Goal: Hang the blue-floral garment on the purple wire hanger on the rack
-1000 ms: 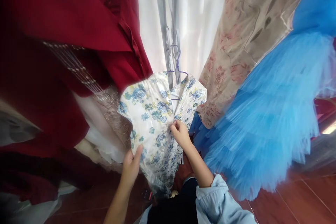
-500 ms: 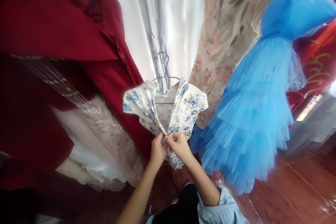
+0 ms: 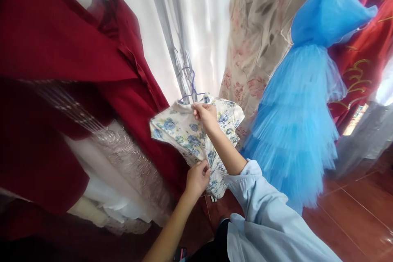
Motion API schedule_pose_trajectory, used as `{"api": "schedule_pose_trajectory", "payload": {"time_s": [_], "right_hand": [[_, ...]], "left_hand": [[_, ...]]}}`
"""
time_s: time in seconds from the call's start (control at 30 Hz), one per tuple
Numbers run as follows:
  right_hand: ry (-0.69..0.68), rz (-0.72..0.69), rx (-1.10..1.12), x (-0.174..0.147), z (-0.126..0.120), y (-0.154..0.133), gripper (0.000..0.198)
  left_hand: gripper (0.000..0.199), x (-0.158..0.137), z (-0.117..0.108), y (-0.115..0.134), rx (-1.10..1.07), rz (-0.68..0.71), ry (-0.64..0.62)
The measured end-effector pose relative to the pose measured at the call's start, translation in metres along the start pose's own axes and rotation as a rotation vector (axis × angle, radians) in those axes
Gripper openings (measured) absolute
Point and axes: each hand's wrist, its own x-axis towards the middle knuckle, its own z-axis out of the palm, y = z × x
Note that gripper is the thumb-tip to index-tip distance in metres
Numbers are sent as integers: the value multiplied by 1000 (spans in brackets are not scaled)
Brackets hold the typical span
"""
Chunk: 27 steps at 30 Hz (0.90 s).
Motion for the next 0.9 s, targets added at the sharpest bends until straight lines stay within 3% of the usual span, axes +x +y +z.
{"api": "schedule_pose_trajectory", "payload": {"time_s": [0.13,0.23,0.33,0.43,0.5,0.6,0.77,0.9], "right_hand": [[-33,-19,-40,-10,2,1,26],[-30,-23,-107,-27,-5,6,25],[-45,-58,-145,-37,-10,6,25],[-104,-86,-159,-38,-13,0,25],[-147,-109,-164,-33,-14,-2,24],[-153,-144,-186,-22,-15,2,26],[-81,-105,-271,-7,-22,39,25],[-95,-18,-320,-19,-44,71,26]], "left_hand": [[8,-3,-10,-5,-19,13,-39],[15,13,-43,-2,-106,65,23],[33,52,-90,17,-219,147,224],[42,101,-128,42,-216,305,261],[31,127,-140,53,-134,406,243],[20,149,-139,60,-29,480,276],[20,163,-138,63,-169,419,517],[19,184,-175,40,-385,298,860]]}}
